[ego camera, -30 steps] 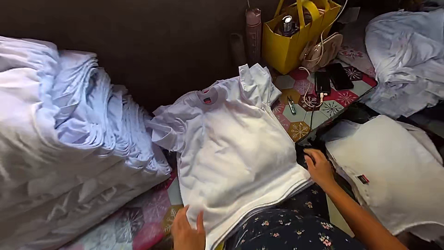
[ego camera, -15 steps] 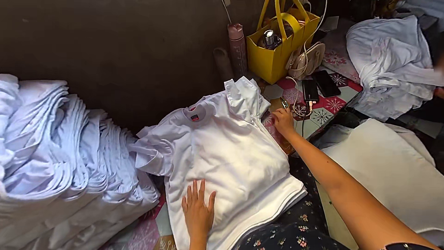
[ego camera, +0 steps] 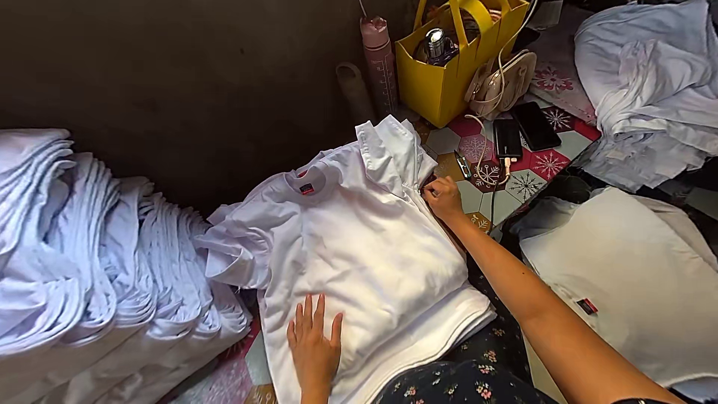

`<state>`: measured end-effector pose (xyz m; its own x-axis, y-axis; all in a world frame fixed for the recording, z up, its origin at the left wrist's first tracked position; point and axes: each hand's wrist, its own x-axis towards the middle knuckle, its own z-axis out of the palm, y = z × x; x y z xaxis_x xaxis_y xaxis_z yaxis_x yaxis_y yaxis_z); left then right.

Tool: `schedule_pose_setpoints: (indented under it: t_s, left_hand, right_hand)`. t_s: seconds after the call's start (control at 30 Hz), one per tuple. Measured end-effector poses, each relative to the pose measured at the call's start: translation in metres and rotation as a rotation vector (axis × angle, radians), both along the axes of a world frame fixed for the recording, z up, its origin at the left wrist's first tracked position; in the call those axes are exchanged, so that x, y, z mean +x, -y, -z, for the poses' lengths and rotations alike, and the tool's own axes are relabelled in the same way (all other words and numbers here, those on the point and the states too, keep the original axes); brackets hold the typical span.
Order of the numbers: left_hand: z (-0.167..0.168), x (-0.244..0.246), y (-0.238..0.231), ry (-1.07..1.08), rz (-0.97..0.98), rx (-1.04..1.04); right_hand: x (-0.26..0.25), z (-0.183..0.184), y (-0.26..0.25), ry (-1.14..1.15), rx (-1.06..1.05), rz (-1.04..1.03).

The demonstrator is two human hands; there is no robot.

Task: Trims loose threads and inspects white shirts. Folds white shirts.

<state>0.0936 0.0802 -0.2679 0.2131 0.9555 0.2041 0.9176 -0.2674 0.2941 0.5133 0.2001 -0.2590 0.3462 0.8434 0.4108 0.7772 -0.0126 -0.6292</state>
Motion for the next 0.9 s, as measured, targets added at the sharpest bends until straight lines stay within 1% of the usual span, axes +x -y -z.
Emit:
schedule_pose_setpoints:
  t_s: [0.07,0.13,0.2,0.3,0.37,0.43,0.5,0.53,0.6,0.67,0.73,0.8,0.9]
  left_hand:
    - [0.002,-0.001,-0.001,0.000,-0.003,-0.001]
    - [0.002,-0.001,0.000,-0.004,-0.005,-0.006]
    - [0.001,-0.002,0.000,-0.005,-0.005,-0.015]
    - [0.001,-0.003,-0.002,0.005,-0.001,-0.010]
    - [-0.001,-0.002,-0.003,0.005,0.009,-0.007]
    - [-0.004,-0.001,-0.001,0.002,0.006,-0.011]
    - [-0.005,-0.003,0.000,0.000,-0.001,-0.031]
    - [-0.006,-0.003,0.000,0.006,-0.001,-0.039]
    - [-0.004,-0.005,-0.001,0.069,0.012,-0.033]
    - [-0.004,-0.008,-0.006,0.212,-0.004,0.075]
    - [-0.019,-0.012,-0.018,0.309,-0.126,0.176]
    - [-0.042,-0.020,-0.037,0.338,-0.298,0.221]
    - [-0.059,-0.037,-0.074,0.385,-0.465,0.260]
  right_hand:
    - [0.009,-0.002,0.019,-0.012,0.001,0.018]
    - [0.023,-0.004,0.048,0.006,-0.019,0.059]
    - [0.040,-0.012,0.088,0.017,-0.139,0.127]
    - [0.070,-0.009,0.151,0.045,-0.352,0.286]
    - [0.075,-0.011,0.175,0.005,-0.379,0.374]
    - [0.057,-0.015,0.173,-0.037,-0.265,0.385]
    - [0.022,-0.022,0.152,-0.039,-0.125,0.285]
    - [0.003,-0.026,0.139,-0.040,-0.109,0.203]
    - [-0.031,-0.032,0.109,-0.023,-0.159,0.045]
    - [-0.054,-0.029,0.083,0.010,-0.222,-0.052]
    - [-0.065,-0.020,0.064,0.035,-0.265,-0.062]
    - [-0.069,-0.014,0.057,0.029,-0.311,-0.034]
    - [-0.061,-0.013,0.059,-0.035,-0.233,-0.046]
